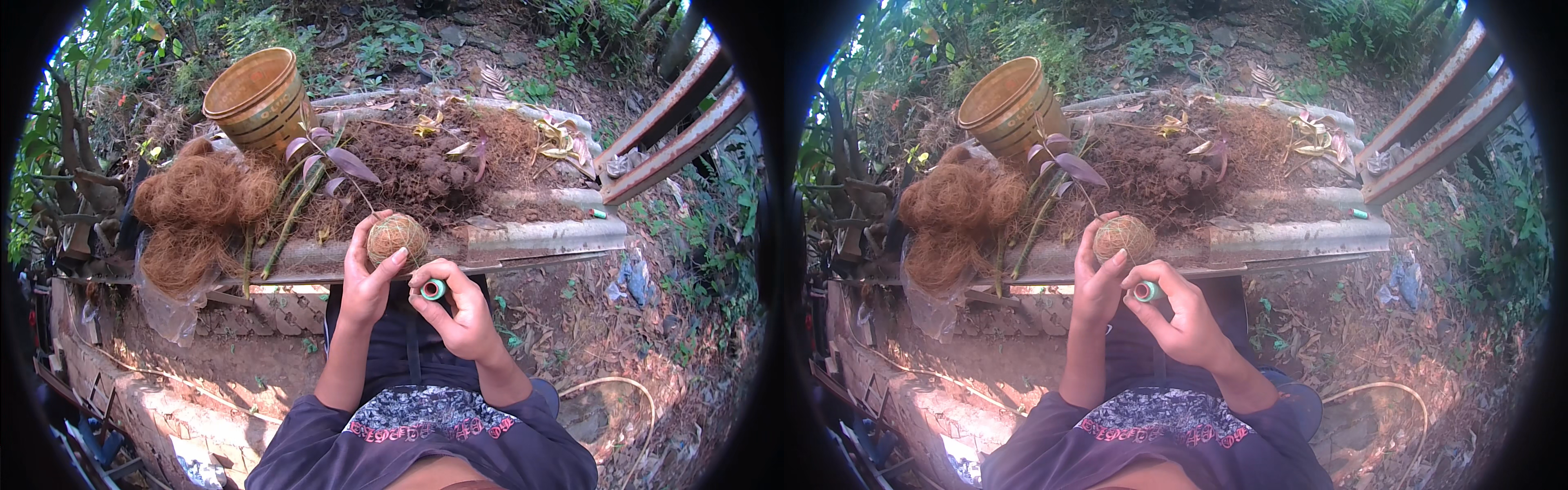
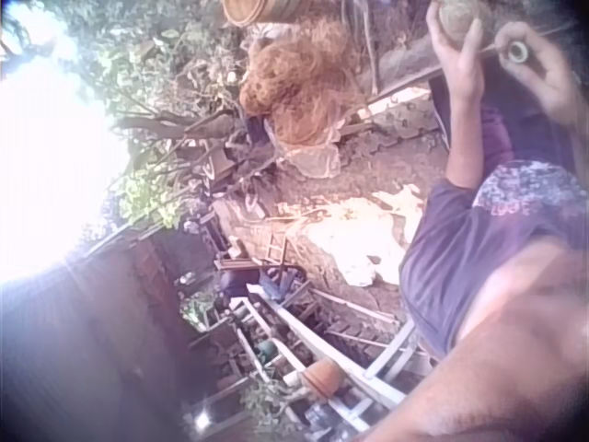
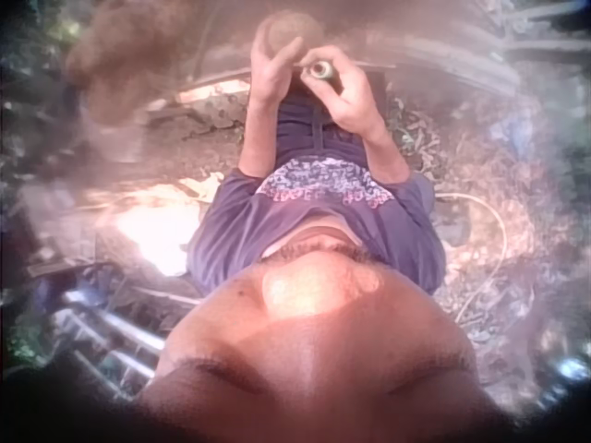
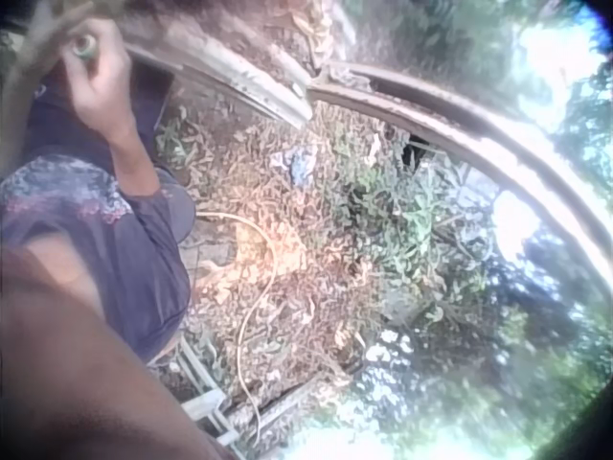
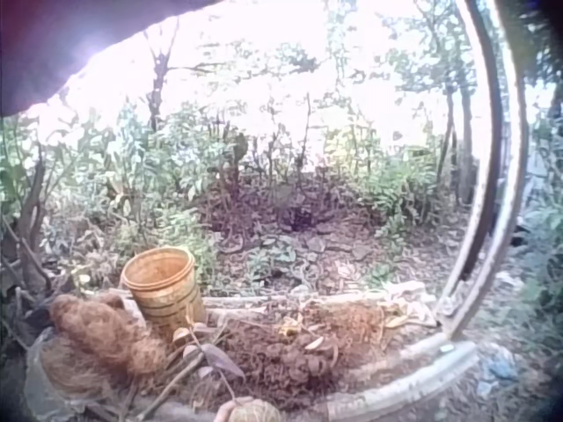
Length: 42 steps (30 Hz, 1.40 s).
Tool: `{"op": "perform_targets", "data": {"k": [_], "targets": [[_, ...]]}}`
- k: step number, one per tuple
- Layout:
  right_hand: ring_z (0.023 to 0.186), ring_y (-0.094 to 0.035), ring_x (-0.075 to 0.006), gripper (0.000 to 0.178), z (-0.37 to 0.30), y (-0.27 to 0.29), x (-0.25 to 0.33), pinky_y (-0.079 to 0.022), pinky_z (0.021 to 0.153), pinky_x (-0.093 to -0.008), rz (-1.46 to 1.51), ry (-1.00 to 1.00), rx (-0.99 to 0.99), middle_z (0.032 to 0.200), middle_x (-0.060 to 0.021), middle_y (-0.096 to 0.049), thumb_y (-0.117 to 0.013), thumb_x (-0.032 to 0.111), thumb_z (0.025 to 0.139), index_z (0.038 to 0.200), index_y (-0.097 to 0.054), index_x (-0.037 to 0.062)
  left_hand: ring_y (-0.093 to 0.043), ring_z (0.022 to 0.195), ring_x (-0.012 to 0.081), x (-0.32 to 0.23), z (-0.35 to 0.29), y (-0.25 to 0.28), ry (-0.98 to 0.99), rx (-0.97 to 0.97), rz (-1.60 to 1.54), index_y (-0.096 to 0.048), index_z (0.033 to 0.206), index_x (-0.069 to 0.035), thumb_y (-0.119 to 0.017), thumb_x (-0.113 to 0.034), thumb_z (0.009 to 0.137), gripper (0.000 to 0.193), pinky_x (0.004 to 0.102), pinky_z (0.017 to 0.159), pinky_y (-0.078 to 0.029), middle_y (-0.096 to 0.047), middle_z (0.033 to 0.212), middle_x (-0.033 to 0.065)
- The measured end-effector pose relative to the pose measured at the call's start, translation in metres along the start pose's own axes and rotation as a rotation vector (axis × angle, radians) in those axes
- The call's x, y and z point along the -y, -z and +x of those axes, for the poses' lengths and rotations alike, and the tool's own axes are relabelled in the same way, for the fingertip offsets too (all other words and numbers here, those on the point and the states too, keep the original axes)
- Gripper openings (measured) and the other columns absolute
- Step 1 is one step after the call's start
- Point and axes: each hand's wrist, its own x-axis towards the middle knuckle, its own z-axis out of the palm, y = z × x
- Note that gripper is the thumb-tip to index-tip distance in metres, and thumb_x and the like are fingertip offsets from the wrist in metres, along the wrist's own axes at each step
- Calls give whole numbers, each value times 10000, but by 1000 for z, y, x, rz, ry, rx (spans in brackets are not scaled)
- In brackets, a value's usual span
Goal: The person holds a coconut and wraps it with green string using a small spool. The person rotates the coconut and winds the string around it multiple times to secure it. The task is performed at a workbench outdoors.
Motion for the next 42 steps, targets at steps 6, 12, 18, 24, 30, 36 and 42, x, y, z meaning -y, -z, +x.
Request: {"op": "perform_targets", "data": {"k": [6, 12, 18, 24, 30, 36, 42], "targets": [[861, -539, -123, 182, 2, -4, -8, -430, 805, -274, 129, -35, 74, 946, -47, -577, -571, 57, 875, 1050, -539, 20, -554, 1067, 223, -2, 0, -3, 25, 31, -54, -316, 1331, 9, -593, -71, 817, 589, 345, 921, -459, -529, 1159, 156], [871, -547, -131, 155, 10, 1, -6, -438, 791, -282, 12, -8, 119, 928, -56, -573, -561, 51, 871, 1024, -546, 27, -510, 1123, 191, -2, -2, -7, 60, 18, -155, -322, 1336, -12, -595, -25, 828, 577, 333, 957, -427, -493, 1212, 129], [877, -524, -147, 142, 8, 3, -7, -422, 802, -280, 6, 39, 176, 917, -46, -558, -576, 49, 869, 1005, -542, 21, -545, 1088, 242, 0, -2, -6, 33, -63, -156, -322, 1326, -6, -565, -109, 860, 536, 378, 921, -469, -514, 1181, 173], [935, -519, -128, 164, 5, 0, -47, -420, 844, -275, 484, -152, 269, 968, -29, -562, -578, 11, 868, 1025, -545, 43, -558, 1094, 259, 1, 2, 6, 83, -83, -145, -370, 1287, 15, -568, -157, 904, 465, 402, 930, -478, -531, 1194, 170], [784, -530, -117, 138, 9, 17, -91, -440, 644, -244, 799, -323, 366, 1052, -60, -568, -591, -60, 821, 873, -553, 62, -583, 1063, 232, -1, -8, 11, 110, -89, -308, -397, 1287, 12, -394, -440, 961, 558, 383, 894, -498, -557, 1185, 147], [656, -436, -65, 199, 24, 39, -76, -380, 555, -206, 1207, -513, 154, 1052, -59, -550, -543, 32, 885, 1064, -485, 98, -596, 1020, 188, -9, -12, 24, 139, 136, -103, -465, 1229, 70, -552, -419, 899, 596, 331, 890, -485, -591, 1131, 139], [537, -364, -18, 193, 39, 62, -44, -307, 465, -159, 930, -484, 330, 769, -1, -496, -535, 93, 908, 1089, -484, 49, -591, 1006, 169, -10, -11, 26, 90, 183, 2, -517, 1191, 76, -659, -319, 837, 549, 314, 893, -472, -605, 1114, 129]]}}
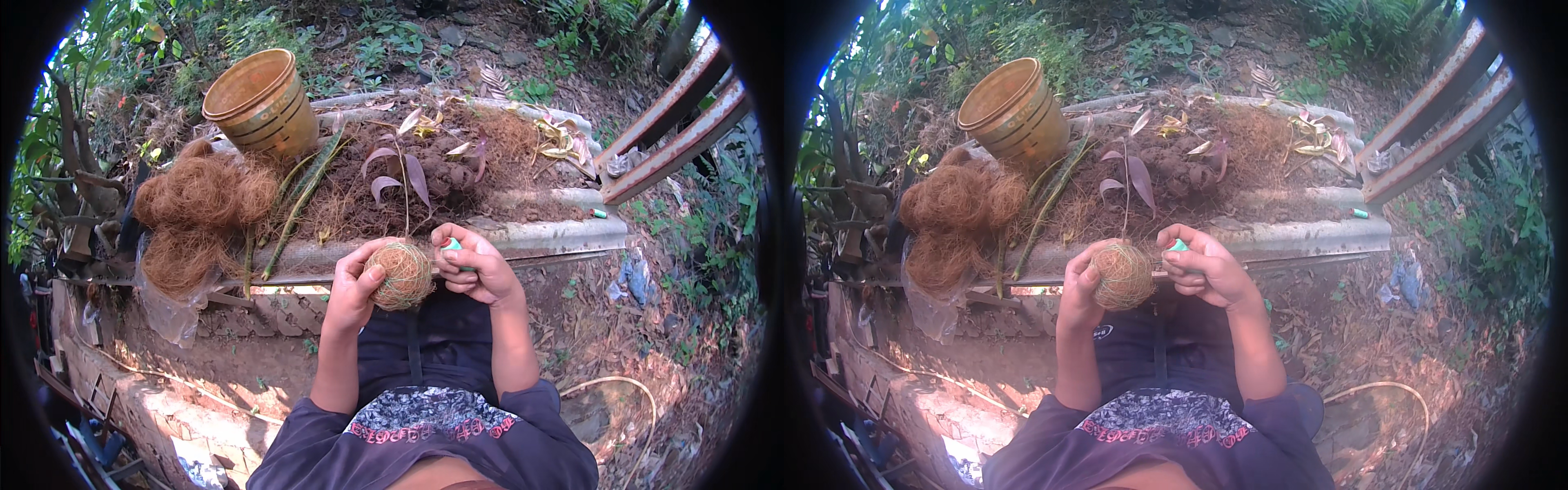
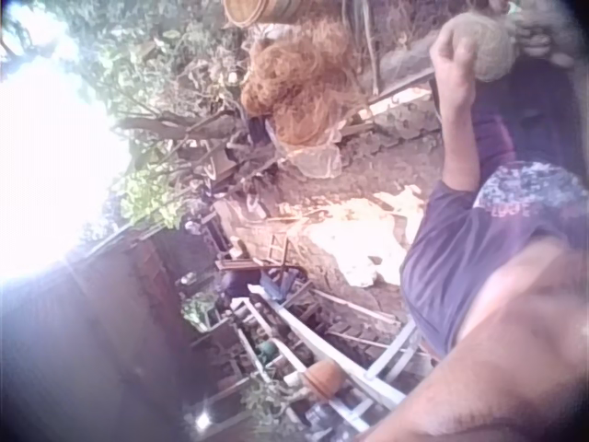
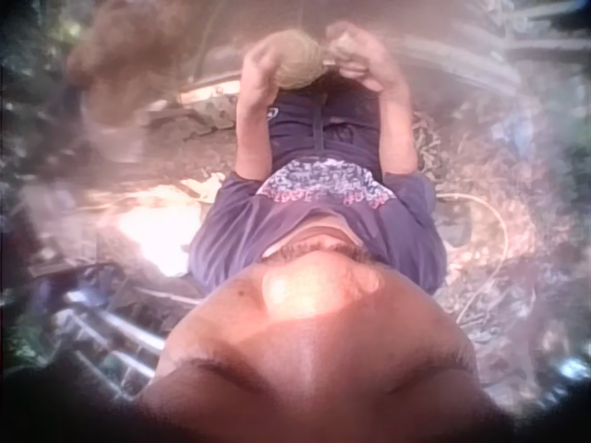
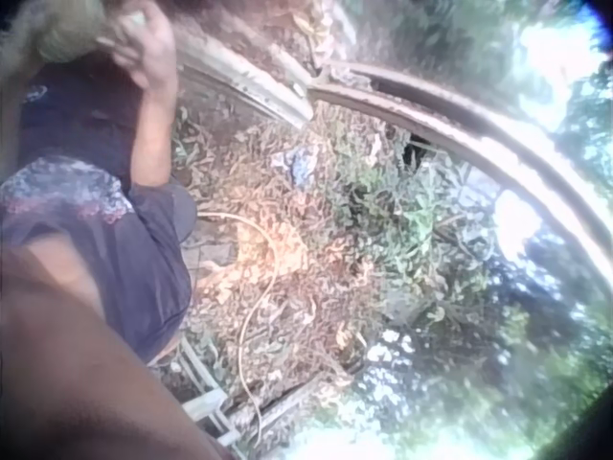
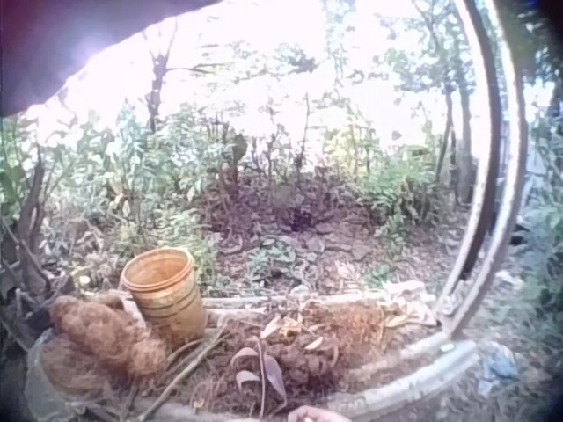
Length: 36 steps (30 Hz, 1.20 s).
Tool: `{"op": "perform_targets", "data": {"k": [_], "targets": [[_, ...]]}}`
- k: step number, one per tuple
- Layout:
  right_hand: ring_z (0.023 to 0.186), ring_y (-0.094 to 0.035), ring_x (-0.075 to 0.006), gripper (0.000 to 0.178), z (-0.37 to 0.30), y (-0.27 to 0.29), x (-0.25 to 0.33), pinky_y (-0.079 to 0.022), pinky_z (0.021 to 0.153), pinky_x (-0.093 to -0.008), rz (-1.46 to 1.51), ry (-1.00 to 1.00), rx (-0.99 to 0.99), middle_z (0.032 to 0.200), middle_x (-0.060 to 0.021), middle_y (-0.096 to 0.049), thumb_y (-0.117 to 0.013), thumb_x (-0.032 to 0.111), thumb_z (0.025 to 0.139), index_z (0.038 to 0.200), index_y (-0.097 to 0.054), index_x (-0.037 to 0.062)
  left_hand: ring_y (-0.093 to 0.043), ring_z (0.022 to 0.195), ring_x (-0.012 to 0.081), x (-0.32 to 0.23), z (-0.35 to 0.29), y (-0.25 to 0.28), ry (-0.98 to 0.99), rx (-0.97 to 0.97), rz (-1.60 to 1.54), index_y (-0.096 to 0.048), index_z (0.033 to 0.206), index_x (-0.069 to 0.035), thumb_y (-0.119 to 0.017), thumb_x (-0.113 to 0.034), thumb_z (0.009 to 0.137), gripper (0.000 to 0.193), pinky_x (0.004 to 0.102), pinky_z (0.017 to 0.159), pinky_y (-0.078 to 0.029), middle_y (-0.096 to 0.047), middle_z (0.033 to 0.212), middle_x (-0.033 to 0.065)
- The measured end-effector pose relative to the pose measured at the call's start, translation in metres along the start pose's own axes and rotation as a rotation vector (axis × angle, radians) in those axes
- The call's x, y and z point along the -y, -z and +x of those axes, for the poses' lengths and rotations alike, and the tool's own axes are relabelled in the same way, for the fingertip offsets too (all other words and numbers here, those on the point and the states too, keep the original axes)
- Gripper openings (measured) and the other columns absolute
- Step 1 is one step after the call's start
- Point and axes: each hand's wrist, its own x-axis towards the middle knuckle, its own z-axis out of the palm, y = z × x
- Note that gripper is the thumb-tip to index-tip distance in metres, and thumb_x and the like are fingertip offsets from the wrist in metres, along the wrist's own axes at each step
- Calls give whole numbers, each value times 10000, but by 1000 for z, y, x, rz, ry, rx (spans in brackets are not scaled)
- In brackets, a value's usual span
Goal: The person holds a coconut and wraps it with green string using a small spool. The person rotates the coconut and winds the string around it multiple times to secure it. The task is performed at a workbench outdoors.
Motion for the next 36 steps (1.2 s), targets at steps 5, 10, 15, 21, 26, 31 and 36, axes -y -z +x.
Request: {"op": "perform_targets", "data": {"k": [5, 10, 15, 21, 26, 31, 36], "targets": [[536, -365, -8, 176, 0, -15, -1, -300, 464, -172, -267, 140, -272, 722, 38, -456, -537, 125, 923, 1067, -510, 28, -589, 994, 161, 0, 2, 0, -4, 22, 166, -568, 1144, 53, -723, -212, 787, 471, 304, 895, -459, -613, 1101, 112], [565, -407, -9, 194, -1, -45, -2, -306, 484, -170, -459, 324, -429, 740, 40, -486, -580, 131, 906, 1057, -502, 37, -572, 1006, 150, 5, 7, -3, -24, -51, 422, -565, 1163, 34, -749, -114, 753, 473, 292, 911, -443, -590, 1099, 86], [806, -511, -86, 219, -3, -54, -14, -416, 726, -239, -740, 367, -399, 895, -13, -530, -580, 87, 889, 1085, -493, 42, -554, 1043, 163, 10, 9, -6, -61, -42, 450, -493, 1250, 28, -752, -93, 749, 576, 301, 927, -438, -548, 1161, 89], [913, -540, -131, 203, -2, -55, -19, -420, 831, -282, -877, 430, -500, 941, -47, -567, -606, 69, 856, 1038, -522, 38, -533, 1114, 190, -5, 8, -15, 15, 47, 350, -375, 1322, 59, -702, 4, 769, 645, 327, 956, -446, -511, 1242, 149], [819, -597, -254, 132, -13, -80, -15, -449, 742, -338, -1163, 259, -228, 870, -119, -580, -610, 60, 836, 938, -542, 12, -543, 1104, 202, 4, 13, -16, -28, -205, 204, -362, 1327, 57, -690, 46, 755, 659, 339, 944, -461, -516, 1233, 151], [822, -588, -306, 121, -11, -78, -28, -439, 713, -382, -1209, 233, -146, 886, -150, -557, -572, 47, 850, 946, -515, 2, -530, 1133, 215, 8, 16, -11, -82, -233, 99, -353, 1335, 51, -679, 46, 753, 667, 354, 953, -456, -511, 1241, 151], [756, -575, -241, 195, -11, -77, -32, -435, 677, -345, -1198, 165, -163, 819, -122, -557, -625, 136, 855, 946, -511, 8, -521, 1152, 233, 3, 15, -11, -3, -194, -109, -343, 1350, 39, -655, 33, 761, 667, 380, 970, -446, -508, 1249, 156]]}}
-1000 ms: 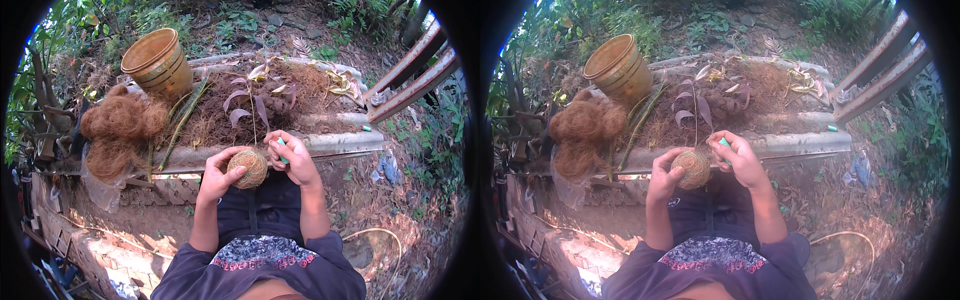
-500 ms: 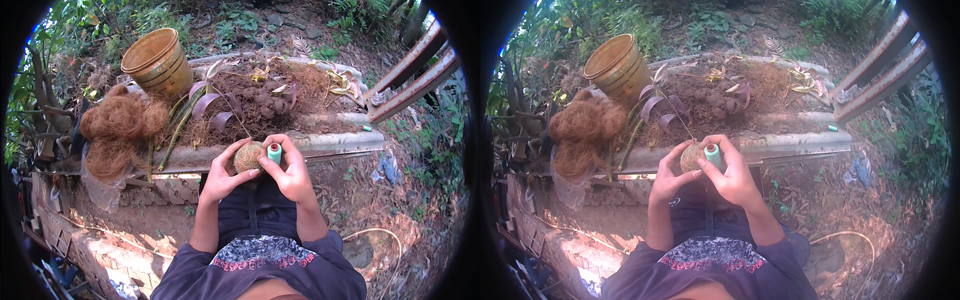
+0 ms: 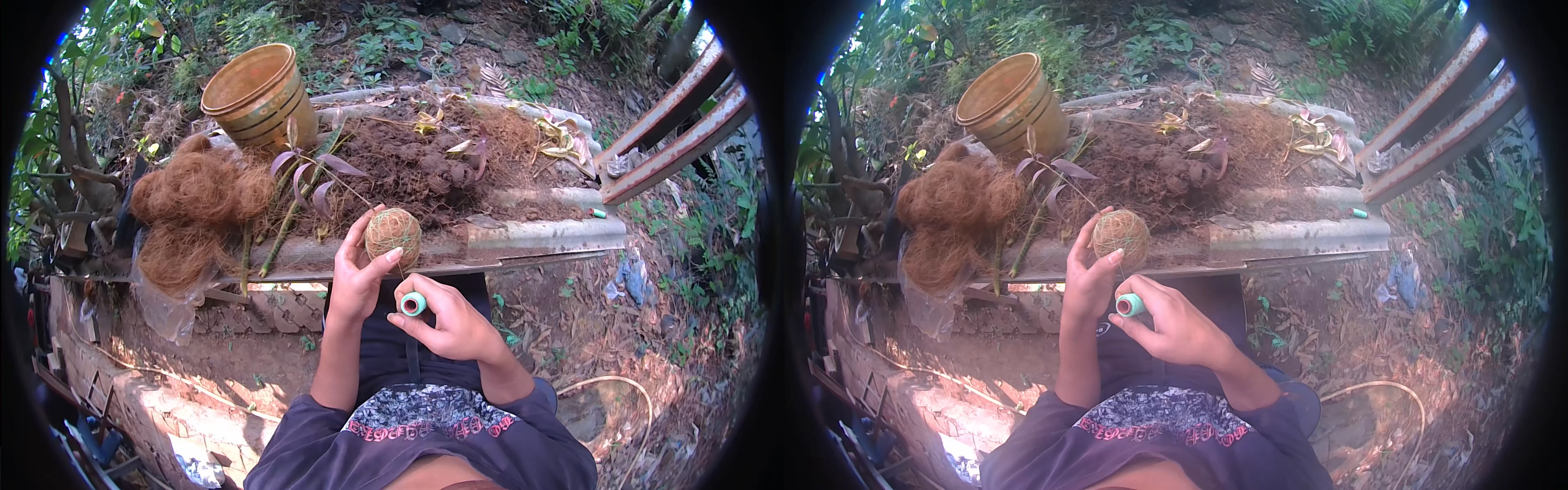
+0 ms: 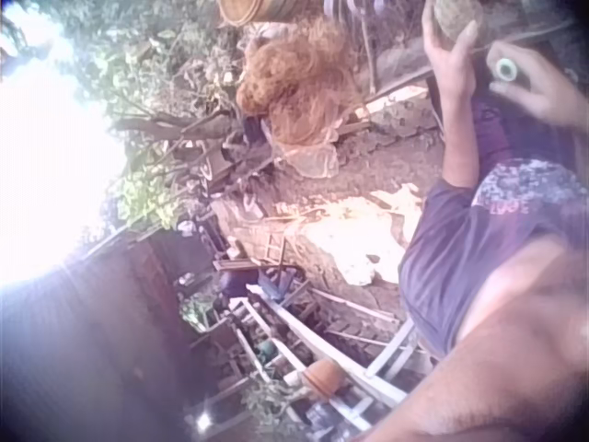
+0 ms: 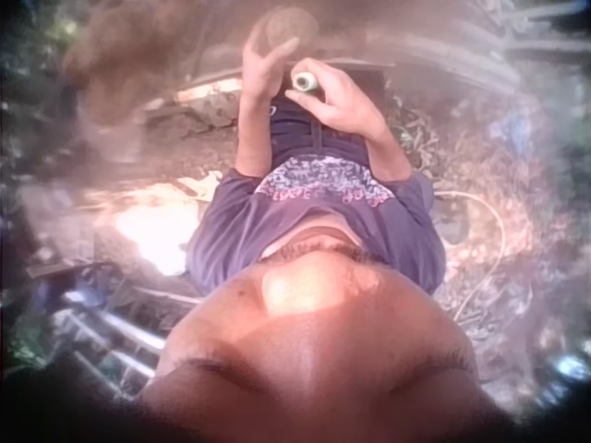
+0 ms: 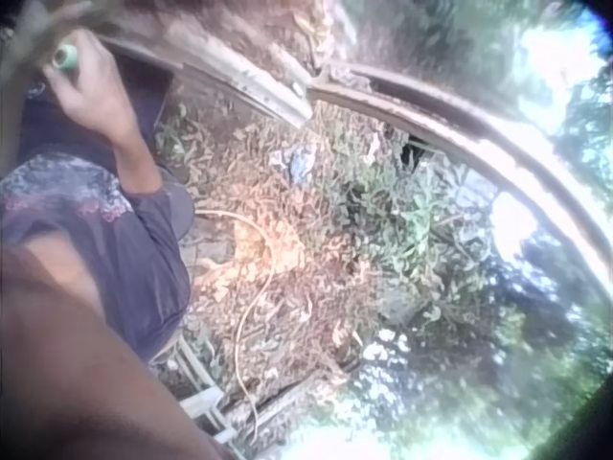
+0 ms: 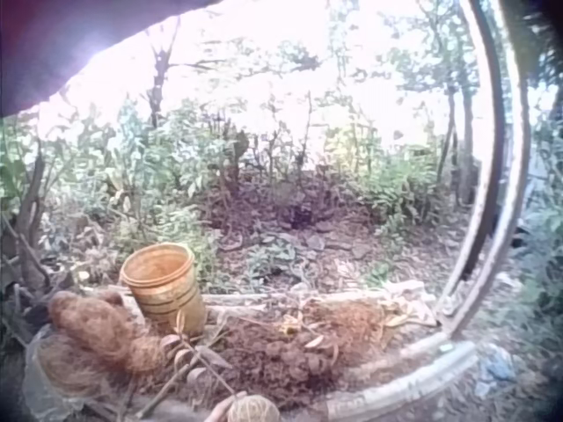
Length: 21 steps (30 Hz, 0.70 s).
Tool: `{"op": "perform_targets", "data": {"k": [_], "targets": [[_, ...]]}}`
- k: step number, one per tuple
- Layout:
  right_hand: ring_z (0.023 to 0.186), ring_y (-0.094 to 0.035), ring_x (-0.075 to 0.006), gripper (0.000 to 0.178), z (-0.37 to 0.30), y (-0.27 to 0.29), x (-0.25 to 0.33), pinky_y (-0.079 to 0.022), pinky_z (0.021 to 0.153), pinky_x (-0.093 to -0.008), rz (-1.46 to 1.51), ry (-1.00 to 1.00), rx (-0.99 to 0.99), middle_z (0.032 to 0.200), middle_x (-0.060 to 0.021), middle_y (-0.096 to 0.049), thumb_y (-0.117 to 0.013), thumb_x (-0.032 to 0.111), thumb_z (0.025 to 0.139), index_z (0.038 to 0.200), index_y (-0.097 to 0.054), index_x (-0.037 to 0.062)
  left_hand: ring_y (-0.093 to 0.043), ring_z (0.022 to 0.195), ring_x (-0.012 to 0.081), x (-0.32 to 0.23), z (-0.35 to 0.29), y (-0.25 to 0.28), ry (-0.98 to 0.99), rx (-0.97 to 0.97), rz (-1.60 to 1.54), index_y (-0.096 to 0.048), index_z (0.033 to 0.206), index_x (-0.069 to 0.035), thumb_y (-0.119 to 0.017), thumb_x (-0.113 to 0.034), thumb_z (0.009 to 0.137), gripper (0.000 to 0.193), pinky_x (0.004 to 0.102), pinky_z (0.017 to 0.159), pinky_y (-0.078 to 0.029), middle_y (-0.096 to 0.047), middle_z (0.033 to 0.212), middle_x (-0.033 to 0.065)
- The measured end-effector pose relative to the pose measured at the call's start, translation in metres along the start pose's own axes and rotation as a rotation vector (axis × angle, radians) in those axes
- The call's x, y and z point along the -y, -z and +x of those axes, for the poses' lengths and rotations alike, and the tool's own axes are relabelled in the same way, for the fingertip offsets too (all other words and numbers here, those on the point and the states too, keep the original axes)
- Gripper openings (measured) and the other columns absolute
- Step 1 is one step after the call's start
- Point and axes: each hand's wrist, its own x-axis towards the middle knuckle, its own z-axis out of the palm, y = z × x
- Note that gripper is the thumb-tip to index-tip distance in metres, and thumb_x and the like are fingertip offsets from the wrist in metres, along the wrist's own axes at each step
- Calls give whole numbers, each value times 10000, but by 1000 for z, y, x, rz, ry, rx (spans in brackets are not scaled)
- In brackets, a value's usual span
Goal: The person holds a coconut and wraps it with green string using a small spool. The person rotates the coconut and winds the string around it multiple times to secure it. The task is performed at a workbench outdoors.
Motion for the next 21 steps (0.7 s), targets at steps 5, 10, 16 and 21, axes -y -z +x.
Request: {"op": "perform_targets", "data": {"k": [5, 10, 16, 21], "targets": [[726, -559, -185, 234, 4, -6, -20, -437, 674, -318, 71, -67, -75, 787, -102, -566, -647, 198, 858, 925, -516, 16, -540, 1126, 239, -1, -1, 5, 81, 32, -146, -344, 1350, 24, -578, 15, 799, 599, 388, 952, -462, -523, 1226, 157], [691, -485, -126, 228, 6, -16, -40, -415, 650, -284, 116, -49, -14, 740, -50, -521, -636, 212, 877, 887, -502, 27, -535, 1127, 223, 0, 2, 6, 74, -40, -253, -345, 1335, 15, -550, -2, 826, 548, 391, 955, -457, -531, 1206, 148], [689, -420, -74, 230, 7, -27, -66, -382, 626, -247, 544, -17, 136, 770, 20, -473, -566, 258, 930, 847, -492, 57, -534, 1127, 224, -2, 0, 0, 33, -24, -205, -340, 1338, 13, -566, -21, 831, 556, 387, 958, -453, -527, 1209, 147], [647, -374, -79, 161, 15, -20, -99, -341, 587, -236, 1377, -195, 312, 725, 39, -385, -499, 272, 952, 926, -487, 114, -541, 1134, 315, 2, -3, 1, 46, 18, -85, -330, 1344, 32, -713, -260, 743, 770, 432, 964, -453, -532, 1196, 200]]}}
